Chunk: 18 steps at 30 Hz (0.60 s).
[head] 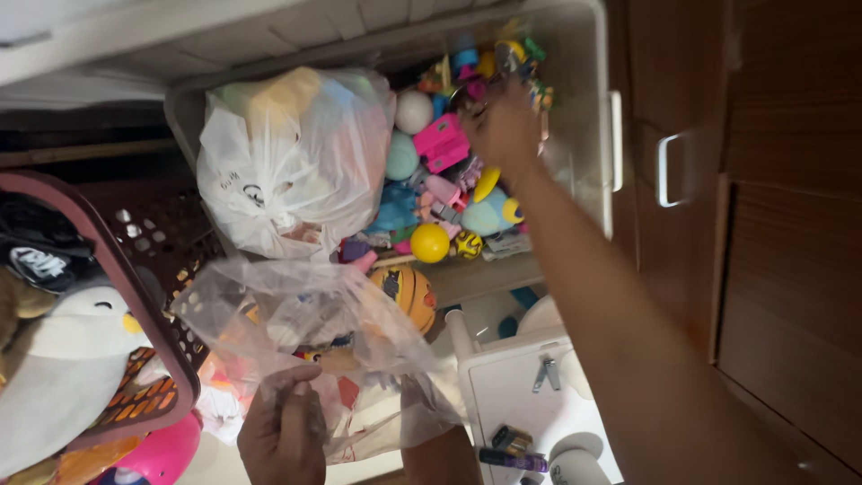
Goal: The person transfers various toys from a plastic bag into a storage bin. They handle items one by one, including a pink bucket, small plastic toys, and a toy basketball, placing them into the bin.
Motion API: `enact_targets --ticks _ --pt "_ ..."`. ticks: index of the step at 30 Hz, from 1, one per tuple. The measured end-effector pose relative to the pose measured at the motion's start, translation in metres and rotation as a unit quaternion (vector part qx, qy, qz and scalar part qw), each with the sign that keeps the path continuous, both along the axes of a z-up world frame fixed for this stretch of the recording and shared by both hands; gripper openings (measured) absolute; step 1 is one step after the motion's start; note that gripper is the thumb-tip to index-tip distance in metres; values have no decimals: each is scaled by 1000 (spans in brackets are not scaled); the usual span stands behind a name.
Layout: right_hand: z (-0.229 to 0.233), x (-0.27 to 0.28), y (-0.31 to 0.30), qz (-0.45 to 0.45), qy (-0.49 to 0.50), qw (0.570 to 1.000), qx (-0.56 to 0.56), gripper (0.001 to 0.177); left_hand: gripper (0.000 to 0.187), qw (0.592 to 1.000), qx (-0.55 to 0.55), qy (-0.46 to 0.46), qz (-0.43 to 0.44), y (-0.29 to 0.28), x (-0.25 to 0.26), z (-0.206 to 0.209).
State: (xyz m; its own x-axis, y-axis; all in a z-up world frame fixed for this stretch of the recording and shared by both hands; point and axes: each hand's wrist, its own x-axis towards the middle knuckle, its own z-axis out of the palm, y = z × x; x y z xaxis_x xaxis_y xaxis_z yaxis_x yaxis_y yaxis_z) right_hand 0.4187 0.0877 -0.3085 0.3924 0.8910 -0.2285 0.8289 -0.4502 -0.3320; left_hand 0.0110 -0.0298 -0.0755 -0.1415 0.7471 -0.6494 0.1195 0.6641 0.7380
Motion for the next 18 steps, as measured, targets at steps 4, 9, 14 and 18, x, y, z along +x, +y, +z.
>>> enact_targets --ticks 4,9,14,18 --pt "-45 43 22 141 -39 986 84 69 19 998 -10 55 -20 -5 -4 -7" --pt "-68 44 4 73 -40 996 -11 73 18 1000 4 26 -1 -6 -1 -10" --pt "-28 41 -40 54 -66 996 13 68 18 998 -13 65 -11 1 6 -1" --pt "16 25 -85 -36 -71 996 28 77 19 997 -33 70 -22 7 7 5"
